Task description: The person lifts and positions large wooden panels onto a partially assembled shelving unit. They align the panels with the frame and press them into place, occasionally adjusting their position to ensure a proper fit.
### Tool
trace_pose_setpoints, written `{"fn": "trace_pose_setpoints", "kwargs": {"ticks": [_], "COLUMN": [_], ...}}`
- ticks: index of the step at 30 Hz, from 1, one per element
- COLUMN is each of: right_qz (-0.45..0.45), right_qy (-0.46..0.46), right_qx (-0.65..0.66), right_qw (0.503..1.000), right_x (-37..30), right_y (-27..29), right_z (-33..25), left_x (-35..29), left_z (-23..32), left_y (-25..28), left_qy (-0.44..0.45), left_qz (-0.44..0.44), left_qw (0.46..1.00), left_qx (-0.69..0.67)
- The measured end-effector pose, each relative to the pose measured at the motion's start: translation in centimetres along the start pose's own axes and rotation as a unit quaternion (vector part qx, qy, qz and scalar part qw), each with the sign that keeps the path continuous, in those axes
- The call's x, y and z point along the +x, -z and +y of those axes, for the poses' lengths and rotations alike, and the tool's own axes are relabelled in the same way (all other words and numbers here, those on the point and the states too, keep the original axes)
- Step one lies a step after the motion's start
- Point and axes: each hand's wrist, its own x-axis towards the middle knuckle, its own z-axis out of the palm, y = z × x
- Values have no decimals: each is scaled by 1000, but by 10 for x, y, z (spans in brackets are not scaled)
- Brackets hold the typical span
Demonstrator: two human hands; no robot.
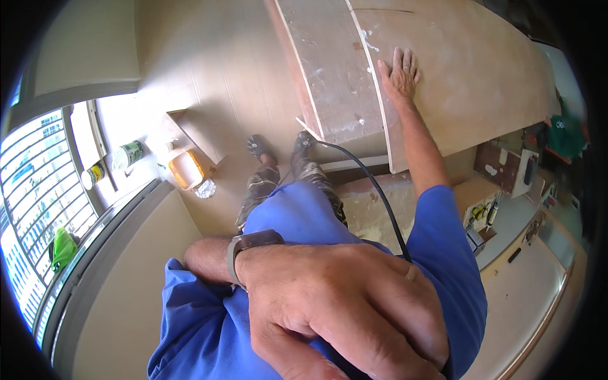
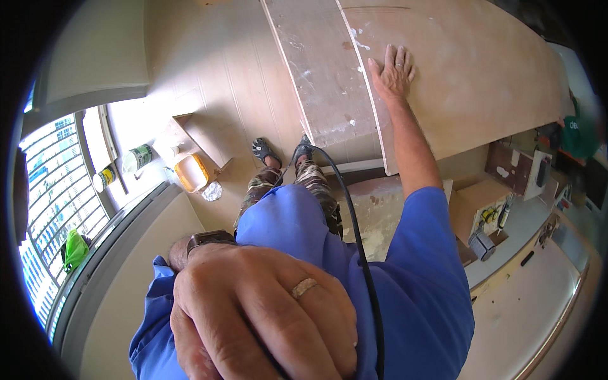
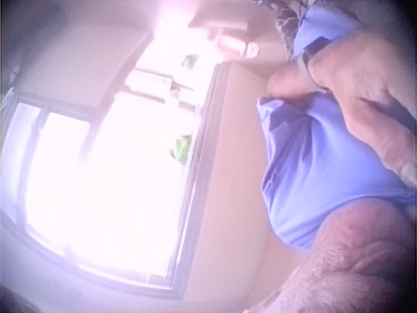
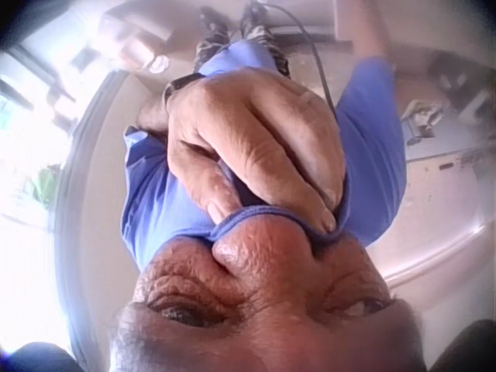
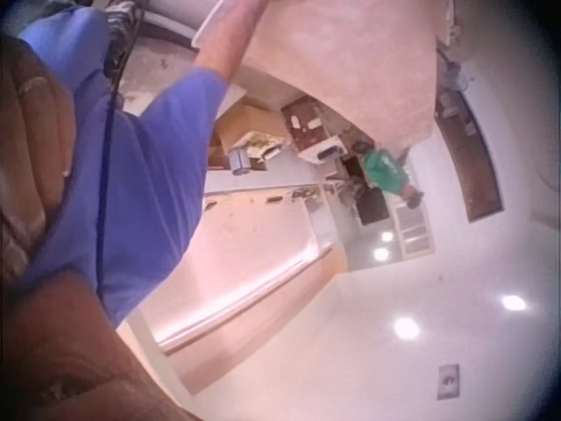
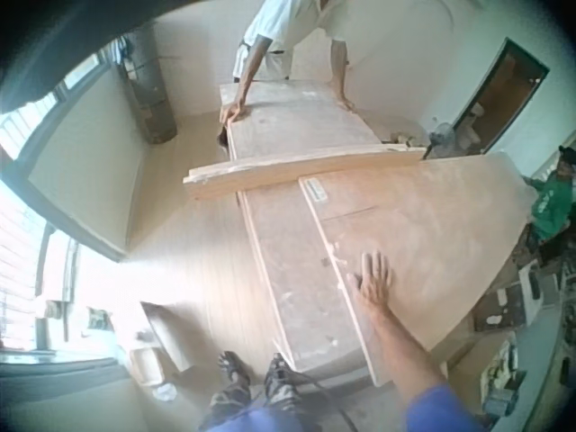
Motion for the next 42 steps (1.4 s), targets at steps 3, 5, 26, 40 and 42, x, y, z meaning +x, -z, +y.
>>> {"fn": "trace_pose_setpoints", "kwargs": {"ticks": [3, 5, 26, 40, 42], "right_qz": [-30, -32, -39, -30, -35], "right_qy": [-64, -63, -69, -51, -54], "right_qx": [-18, -12, -19, -29, -20], "right_qw": [997, 997, 997, 998, 998], "right_x": [5, 6, 10, 5, 6], "right_y": [8, 4, 5, 7, 10], "right_z": [-21, -17, -11, -22, -25], "left_x": [14, 7, 22, 19, 18], "left_z": [12, -4, -25, -28, -27], "left_y": [33, 34, 55, 40, 41], "left_qy": [77, -24, -77, -72, -94], "left_qz": [-101, -70, -43, 45, 43], "left_qw": [992, 997, 995, 994, 992], "left_qx": [2, -19, -53, -75, -70]}}
